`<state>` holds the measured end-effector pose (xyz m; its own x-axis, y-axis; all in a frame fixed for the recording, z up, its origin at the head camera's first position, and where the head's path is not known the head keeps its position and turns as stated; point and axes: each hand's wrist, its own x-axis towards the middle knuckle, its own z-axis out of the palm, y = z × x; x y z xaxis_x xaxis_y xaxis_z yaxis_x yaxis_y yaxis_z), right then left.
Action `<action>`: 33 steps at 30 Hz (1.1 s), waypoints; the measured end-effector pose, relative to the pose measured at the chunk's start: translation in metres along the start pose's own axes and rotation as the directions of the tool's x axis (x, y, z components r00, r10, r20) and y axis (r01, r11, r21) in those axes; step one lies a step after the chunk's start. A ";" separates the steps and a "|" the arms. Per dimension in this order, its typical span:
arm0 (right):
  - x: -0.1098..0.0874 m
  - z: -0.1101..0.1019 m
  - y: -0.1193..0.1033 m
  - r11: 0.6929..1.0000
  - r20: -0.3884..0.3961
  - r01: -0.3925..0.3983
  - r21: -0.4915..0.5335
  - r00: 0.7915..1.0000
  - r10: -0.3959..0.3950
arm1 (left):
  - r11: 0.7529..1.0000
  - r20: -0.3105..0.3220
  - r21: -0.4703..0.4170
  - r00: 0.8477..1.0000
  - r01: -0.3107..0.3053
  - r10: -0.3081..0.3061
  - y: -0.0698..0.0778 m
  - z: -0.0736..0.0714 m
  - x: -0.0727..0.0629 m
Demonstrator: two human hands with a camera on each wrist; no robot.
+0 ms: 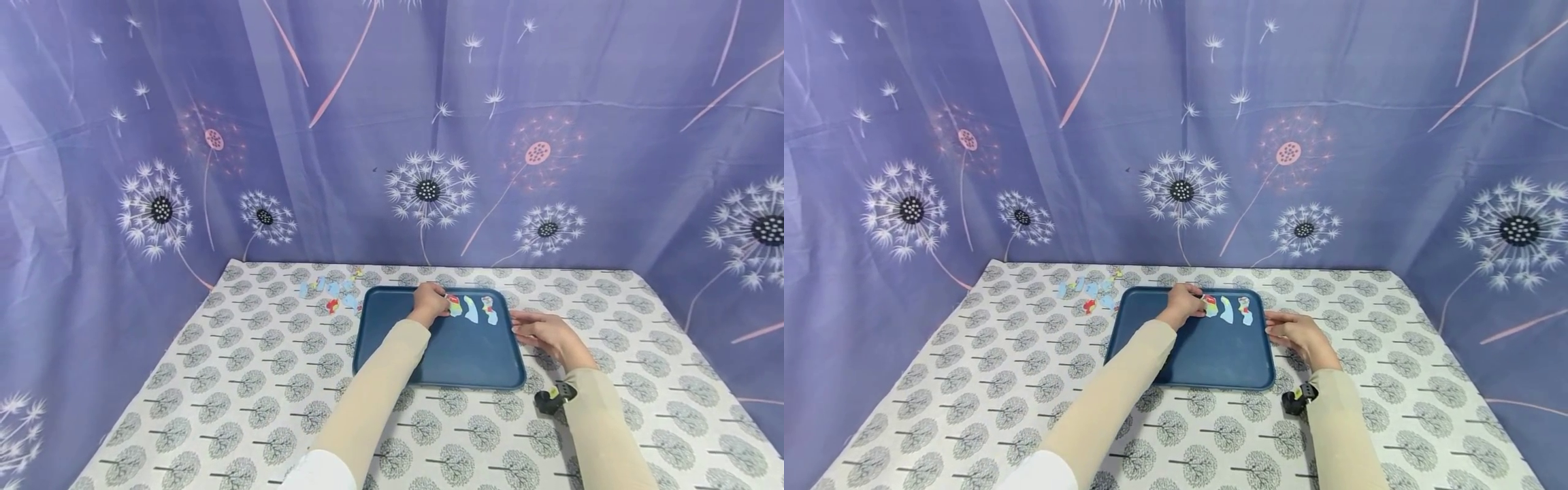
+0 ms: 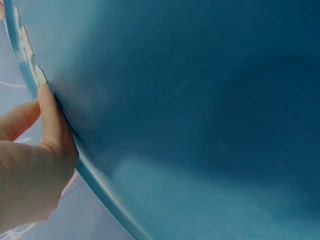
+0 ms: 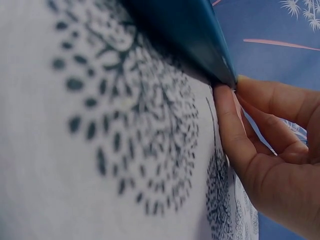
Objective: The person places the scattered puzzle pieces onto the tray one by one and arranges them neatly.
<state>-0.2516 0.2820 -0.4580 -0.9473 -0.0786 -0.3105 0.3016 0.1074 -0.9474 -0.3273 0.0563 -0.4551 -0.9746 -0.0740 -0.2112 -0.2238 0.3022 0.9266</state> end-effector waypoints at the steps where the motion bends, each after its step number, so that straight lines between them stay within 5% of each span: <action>1: 0.000 0.000 0.000 1.000 0.002 0.001 0.002 1.000 -0.001 | 1.000 0.001 -0.012 1.000 -0.005 0.005 0.000 -0.001 0.000; 11: 0.002 -0.004 0.003 1.000 0.016 0.009 0.011 1.000 -0.009 | 0.997 0.019 -0.040 0.997 -0.073 0.074 0.005 -0.025 -0.001; 26: 0.001 -0.002 0.003 1.000 0.010 -0.012 -0.009 1.000 0.012 | 0.980 0.023 -0.146 0.990 -0.133 0.138 -0.002 -0.090 -0.003; 33: 0.003 -0.003 0.005 1.000 0.036 0.021 -0.021 0.999 -0.020 | 0.970 -0.047 -0.179 0.986 -0.165 0.160 -0.009 -0.126 0.000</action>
<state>-0.2534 0.2849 -0.4634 -0.9488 -0.1162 -0.2937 0.2792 0.1261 -0.9519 -0.3247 -0.0668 -0.4245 -0.9965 -0.0693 -0.0459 -0.0550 0.1349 0.9893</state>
